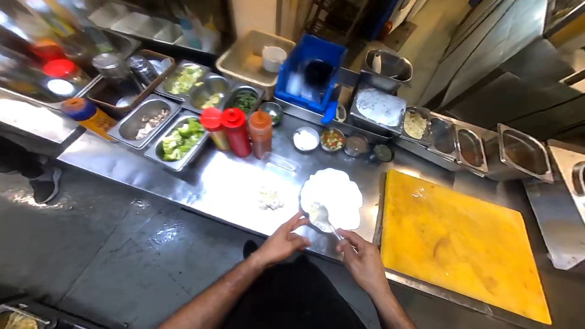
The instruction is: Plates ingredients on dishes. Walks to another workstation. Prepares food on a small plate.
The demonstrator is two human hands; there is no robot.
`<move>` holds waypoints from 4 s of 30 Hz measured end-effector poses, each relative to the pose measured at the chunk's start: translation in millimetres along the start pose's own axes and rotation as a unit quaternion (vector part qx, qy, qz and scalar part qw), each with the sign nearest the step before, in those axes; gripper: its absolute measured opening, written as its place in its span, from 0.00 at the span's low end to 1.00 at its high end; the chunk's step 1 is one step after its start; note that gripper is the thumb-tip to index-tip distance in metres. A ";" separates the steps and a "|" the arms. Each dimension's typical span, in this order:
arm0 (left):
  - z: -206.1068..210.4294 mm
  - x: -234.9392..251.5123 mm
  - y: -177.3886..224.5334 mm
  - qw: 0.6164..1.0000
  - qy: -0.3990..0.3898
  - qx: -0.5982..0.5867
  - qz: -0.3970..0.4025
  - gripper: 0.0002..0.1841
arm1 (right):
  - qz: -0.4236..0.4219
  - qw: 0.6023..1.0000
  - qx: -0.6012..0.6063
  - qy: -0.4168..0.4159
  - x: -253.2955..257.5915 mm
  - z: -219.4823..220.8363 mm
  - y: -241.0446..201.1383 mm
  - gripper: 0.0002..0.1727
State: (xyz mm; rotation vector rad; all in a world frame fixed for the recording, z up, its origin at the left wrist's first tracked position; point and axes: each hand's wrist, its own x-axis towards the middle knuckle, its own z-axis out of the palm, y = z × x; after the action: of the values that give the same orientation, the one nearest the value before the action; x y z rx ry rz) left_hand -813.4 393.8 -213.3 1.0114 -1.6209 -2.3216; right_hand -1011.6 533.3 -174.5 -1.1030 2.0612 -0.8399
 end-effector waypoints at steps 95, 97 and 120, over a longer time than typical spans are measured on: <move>24.7 49.2 46.2 0.974 0.165 0.156 0.013 0.22 | -0.022 0.900 -0.435 0.007 -10.7 -108.5 -0.8 0.14; 26.2 48.6 49.1 0.969 0.160 0.185 0.023 0.23 | -0.025 0.904 -0.426 -0.006 -9.8 -105.7 0.4 0.14; 32.2 48.3 30.1 0.987 0.141 -0.066 -0.048 0.20 | -0.105 0.968 -0.191 0.125 -9.7 -10.5 34.2 0.18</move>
State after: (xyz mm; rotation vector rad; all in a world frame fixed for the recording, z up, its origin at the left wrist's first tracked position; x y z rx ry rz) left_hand -877.1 384.2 -202.1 1.3412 -1.3216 -2.1879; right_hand -1031.0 559.3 -192.4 -1.5105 2.4155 -0.7272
